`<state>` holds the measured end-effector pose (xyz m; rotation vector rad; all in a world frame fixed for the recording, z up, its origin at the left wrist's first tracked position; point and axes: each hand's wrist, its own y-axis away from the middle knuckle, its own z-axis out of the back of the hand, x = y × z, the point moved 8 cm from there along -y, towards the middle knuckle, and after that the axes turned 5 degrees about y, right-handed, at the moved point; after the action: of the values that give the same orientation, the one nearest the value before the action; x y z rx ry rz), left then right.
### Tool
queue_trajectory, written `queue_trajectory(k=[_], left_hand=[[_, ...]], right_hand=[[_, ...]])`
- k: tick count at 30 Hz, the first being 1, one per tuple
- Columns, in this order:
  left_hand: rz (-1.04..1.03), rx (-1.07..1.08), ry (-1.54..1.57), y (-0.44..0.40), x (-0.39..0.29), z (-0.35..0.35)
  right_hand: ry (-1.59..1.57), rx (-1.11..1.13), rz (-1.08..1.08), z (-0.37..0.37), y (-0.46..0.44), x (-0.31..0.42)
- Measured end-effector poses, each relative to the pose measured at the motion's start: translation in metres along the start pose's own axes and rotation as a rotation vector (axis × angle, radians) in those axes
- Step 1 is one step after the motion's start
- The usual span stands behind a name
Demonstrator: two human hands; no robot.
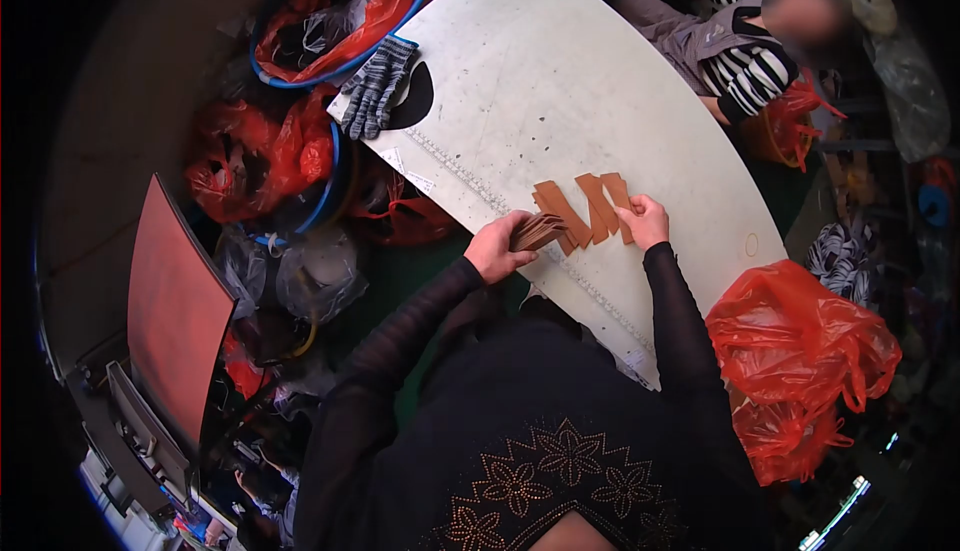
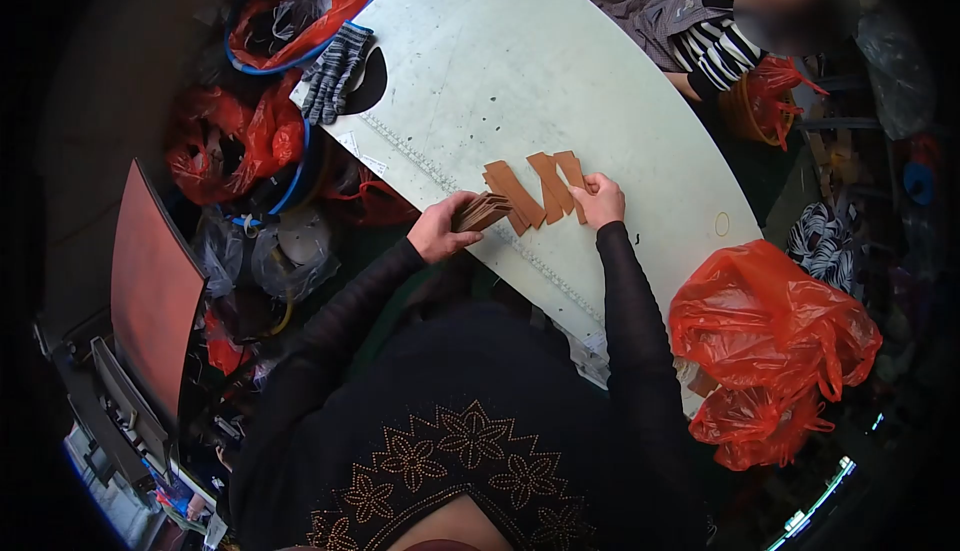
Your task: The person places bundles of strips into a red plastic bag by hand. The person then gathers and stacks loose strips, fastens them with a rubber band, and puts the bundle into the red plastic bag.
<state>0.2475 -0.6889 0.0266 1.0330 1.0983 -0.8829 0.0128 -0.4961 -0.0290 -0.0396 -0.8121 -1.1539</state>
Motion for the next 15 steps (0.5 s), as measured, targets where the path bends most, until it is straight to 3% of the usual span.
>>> queue_trajectory(k=[4,6,10,14,15], left_hand=[[-0.588,0.249,-0.806,-0.066,-0.061,-0.060],[-0.676,0.481,-0.978,-0.096,-0.069,-0.089],[-0.528,0.757,-1.110,-0.135,-0.020,-0.126],[-0.677,0.743,-0.994,-0.130,-0.012,-0.116],[-0.647,0.674,-0.932,-0.128,-0.027,-0.108]], right_hand=[[-0.022,0.070,-0.005,0.002,-0.002,0.012],[0.024,0.069,-0.001,0.005,-0.004,0.012],[0.161,0.091,0.007,0.012,-0.008,0.002],[-0.298,-0.083,-0.055,0.051,-0.003,-0.020],[-0.363,-0.031,-0.002,0.044,0.001,-0.013]])
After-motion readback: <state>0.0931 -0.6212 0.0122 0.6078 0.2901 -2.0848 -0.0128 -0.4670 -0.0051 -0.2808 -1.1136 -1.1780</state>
